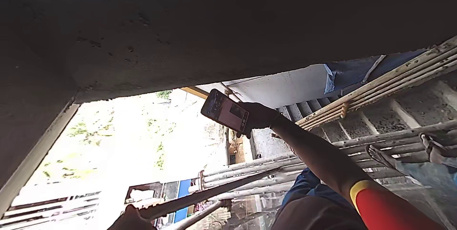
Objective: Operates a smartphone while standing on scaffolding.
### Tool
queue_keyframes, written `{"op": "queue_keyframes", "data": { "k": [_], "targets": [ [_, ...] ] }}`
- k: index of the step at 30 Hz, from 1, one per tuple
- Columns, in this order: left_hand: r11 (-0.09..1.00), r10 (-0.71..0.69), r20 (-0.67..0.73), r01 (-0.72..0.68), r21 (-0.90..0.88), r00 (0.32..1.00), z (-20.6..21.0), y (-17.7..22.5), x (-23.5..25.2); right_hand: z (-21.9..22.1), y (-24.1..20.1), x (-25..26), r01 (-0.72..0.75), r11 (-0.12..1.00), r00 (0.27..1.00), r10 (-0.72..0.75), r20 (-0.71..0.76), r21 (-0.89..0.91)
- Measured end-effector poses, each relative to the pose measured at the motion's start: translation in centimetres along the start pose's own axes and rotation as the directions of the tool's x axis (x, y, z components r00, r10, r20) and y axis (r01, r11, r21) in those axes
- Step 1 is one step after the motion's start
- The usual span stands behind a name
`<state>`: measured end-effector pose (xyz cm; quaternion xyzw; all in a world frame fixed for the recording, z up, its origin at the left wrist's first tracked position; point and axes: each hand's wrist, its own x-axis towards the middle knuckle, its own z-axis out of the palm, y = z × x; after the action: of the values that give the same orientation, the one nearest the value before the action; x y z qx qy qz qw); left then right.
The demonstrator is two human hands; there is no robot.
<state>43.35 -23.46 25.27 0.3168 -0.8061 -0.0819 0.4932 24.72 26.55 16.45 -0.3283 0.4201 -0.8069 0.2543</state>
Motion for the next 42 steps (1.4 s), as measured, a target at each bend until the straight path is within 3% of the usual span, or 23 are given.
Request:
{"op": "queue_keyframes", "data": {
  "k": [10,20,42],
  "targets": [
    [0.996,-0.090,0.073,0.088,0.026,0.993,-0.8,3.7,0.1,0.1,0.8,0.8,0.002,0.999,1.000,-0.002,0.014,-0.034],
    [0.980,-0.119,0.087,0.104,0.168,0.989,-0.2,2.2,1.1,0.8,1.1,1.6,-0.167,0.905,0.986,0.145,0.086,0.391],
    [0.975,-0.166,0.167,0.137,0.175,0.972,-1.0,3.8,1.3,1.6,0.0,0.6,-0.081,0.962,0.996,0.086,-0.010,0.262]
  ]
}}
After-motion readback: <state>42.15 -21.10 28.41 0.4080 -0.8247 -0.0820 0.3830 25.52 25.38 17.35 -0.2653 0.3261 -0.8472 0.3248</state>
